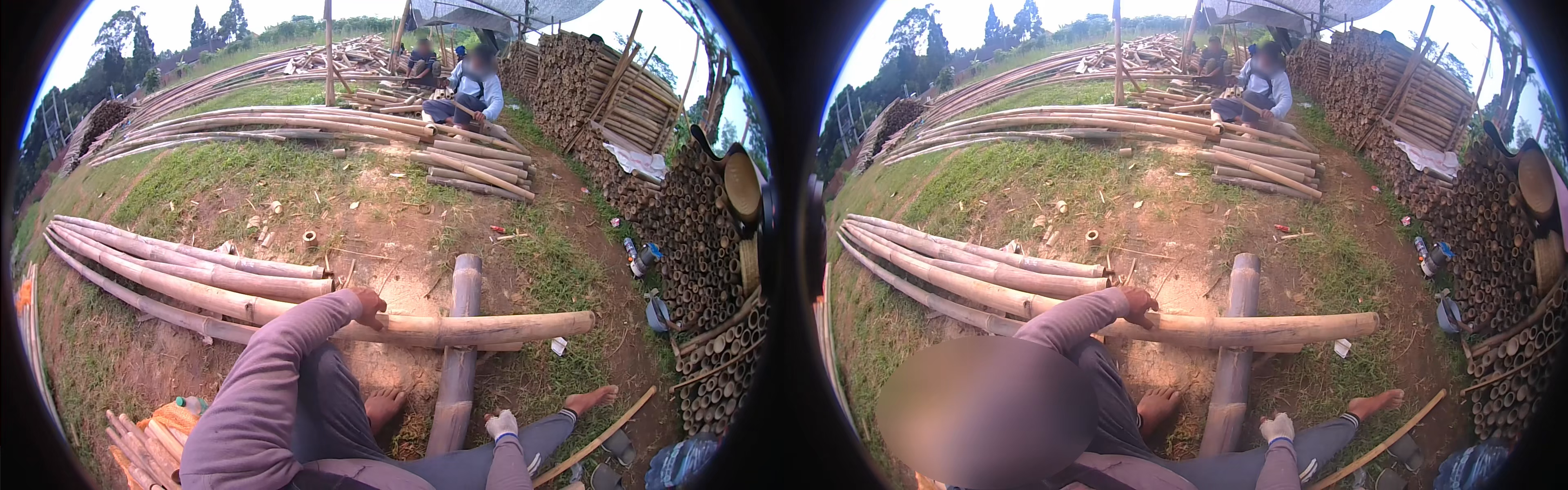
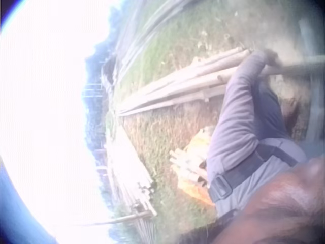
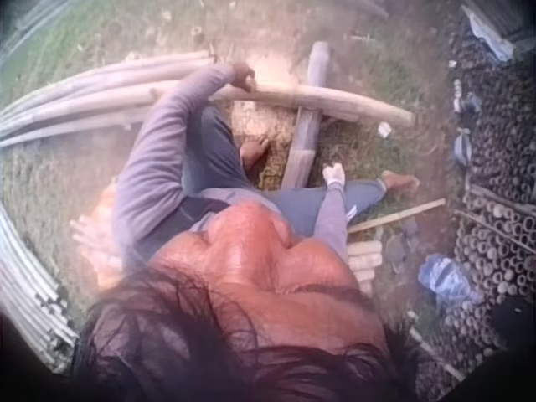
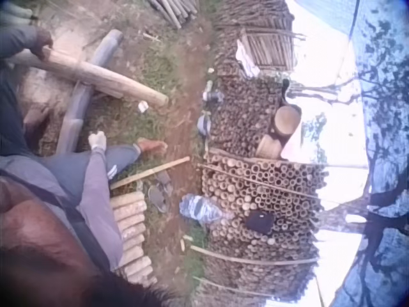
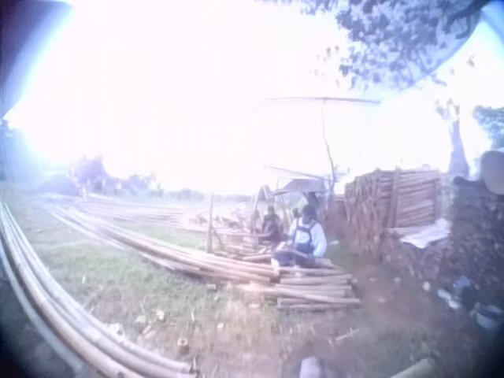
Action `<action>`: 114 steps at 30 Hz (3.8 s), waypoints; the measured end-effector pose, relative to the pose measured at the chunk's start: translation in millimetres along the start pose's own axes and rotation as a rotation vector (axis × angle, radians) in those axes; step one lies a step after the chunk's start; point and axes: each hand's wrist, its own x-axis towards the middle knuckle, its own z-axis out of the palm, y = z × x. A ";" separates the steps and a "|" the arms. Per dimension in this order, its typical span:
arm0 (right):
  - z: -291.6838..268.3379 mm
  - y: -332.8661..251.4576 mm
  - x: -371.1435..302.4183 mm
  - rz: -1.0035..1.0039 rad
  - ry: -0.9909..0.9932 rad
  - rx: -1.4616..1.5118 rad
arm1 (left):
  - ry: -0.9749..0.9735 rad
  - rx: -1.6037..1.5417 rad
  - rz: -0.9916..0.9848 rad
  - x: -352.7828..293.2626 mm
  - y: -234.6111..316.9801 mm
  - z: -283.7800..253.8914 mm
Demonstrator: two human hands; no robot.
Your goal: The person sits on the ground and uses a hand saw to cut a long bamboo pole resting on a support log. The person holds the bamboo with one hand and saws with the other, producing sawdust as the cut progresses.
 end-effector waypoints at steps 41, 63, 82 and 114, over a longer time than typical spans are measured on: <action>21.3 27.4 -0.8 -0.040 0.078 0.062 | 0.017 -0.046 0.041 8.5 1.5 22.2; 4.2 8.3 -16.3 -0.038 0.030 0.056 | 0.022 -0.066 0.011 6.0 -4.2 30.0; 8.6 14.5 -8.4 0.007 -0.031 0.060 | 0.013 -0.055 0.012 9.1 -6.8 31.0; -3.9 1.7 -20.4 0.035 -0.031 0.069 | 0.018 -0.094 -0.009 3.6 -3.8 26.5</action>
